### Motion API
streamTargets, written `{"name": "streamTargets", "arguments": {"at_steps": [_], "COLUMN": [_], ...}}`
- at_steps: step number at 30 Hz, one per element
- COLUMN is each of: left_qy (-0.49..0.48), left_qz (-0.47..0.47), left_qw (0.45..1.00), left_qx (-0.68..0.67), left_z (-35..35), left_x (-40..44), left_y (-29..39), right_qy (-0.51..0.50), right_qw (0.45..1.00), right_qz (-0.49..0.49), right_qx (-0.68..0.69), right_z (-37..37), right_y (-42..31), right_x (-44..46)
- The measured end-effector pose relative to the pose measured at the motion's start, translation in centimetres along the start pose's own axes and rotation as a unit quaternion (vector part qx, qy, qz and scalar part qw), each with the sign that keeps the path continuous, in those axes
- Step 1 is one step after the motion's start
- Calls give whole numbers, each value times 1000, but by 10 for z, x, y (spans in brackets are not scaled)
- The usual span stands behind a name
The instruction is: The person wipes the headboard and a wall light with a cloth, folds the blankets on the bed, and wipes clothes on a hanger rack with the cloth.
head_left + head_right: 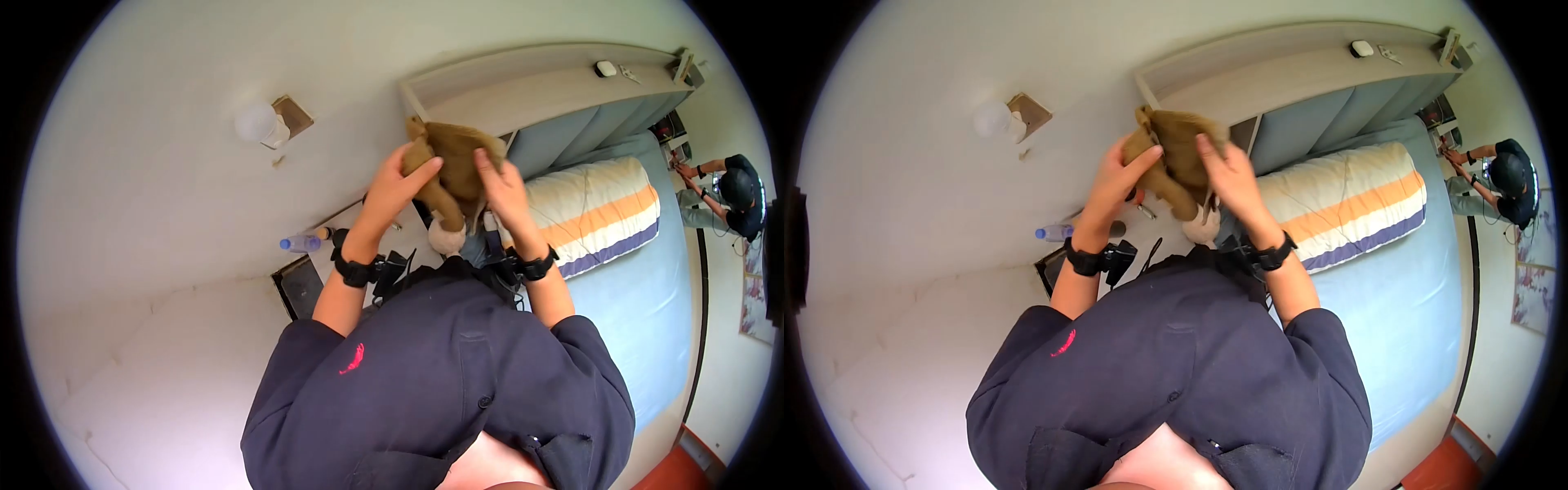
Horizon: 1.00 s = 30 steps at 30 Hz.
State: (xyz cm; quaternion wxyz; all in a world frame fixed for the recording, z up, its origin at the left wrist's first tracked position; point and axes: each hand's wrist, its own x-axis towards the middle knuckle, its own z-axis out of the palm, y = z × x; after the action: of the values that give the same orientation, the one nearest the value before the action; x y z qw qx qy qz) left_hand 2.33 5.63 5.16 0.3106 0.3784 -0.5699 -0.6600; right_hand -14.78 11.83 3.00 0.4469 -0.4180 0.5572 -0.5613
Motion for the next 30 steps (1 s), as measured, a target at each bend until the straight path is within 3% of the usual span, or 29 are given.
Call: {"name": "streamTargets", "arguments": {"at_steps": [2,4,8,10,11,12,14,16,17,18,20,22,25,27,30], "left_qy": [9,124,166,293,300,300,303,259,260,257,284,271,285,286,288], "left_qz": [6,80,139,187,231,233,247,249,248,243,227,225,233,235,226], "left_qw": [1000,988,976,908,859,859,811,815,855,889,881,920,911,905,900], "left_qx": [-27,-40,31,235,343,342,435,455,374,290,303,169,187,209,238], "left_z": [-24,-47,-64,-51,-54,-48,-30,-20,-14,-4,14,22,28,29,29], "left_x": [-3,-5,14,36,49,49,56,74,89,100,113,122,123,122,118], "left_y": [-3,2,12,18,-1,-8,-10,-24,-38,-46,-51,-54,-56,-55,-55], "right_qy": [105,183,174,146,170,188,156,27,-36,-96,-118,-66,-36,13,74], "right_qw": [985,960,963,965,907,812,849,905,969,993,984,990,996,989,972], "right_qz": [-96,-138,-170,-176,-233,-283,-271,-202,-100,8,27,-21,-24,-68,-69], "right_qx": [-101,-161,-116,-126,-307,-475,-426,-372,-225,-67,131,126,83,-127,-210], "right_z": [-31,-57,-74,-75,-73,-70,-35,2,20,34,44,47,41,37,39], "right_y": [12,-9,-46,-41,-22,-7,3,26,37,49,73,81,77,65,65], "right_x": [13,21,62,96,117,129,118,109,112,113,122,126,121,117,115]}}
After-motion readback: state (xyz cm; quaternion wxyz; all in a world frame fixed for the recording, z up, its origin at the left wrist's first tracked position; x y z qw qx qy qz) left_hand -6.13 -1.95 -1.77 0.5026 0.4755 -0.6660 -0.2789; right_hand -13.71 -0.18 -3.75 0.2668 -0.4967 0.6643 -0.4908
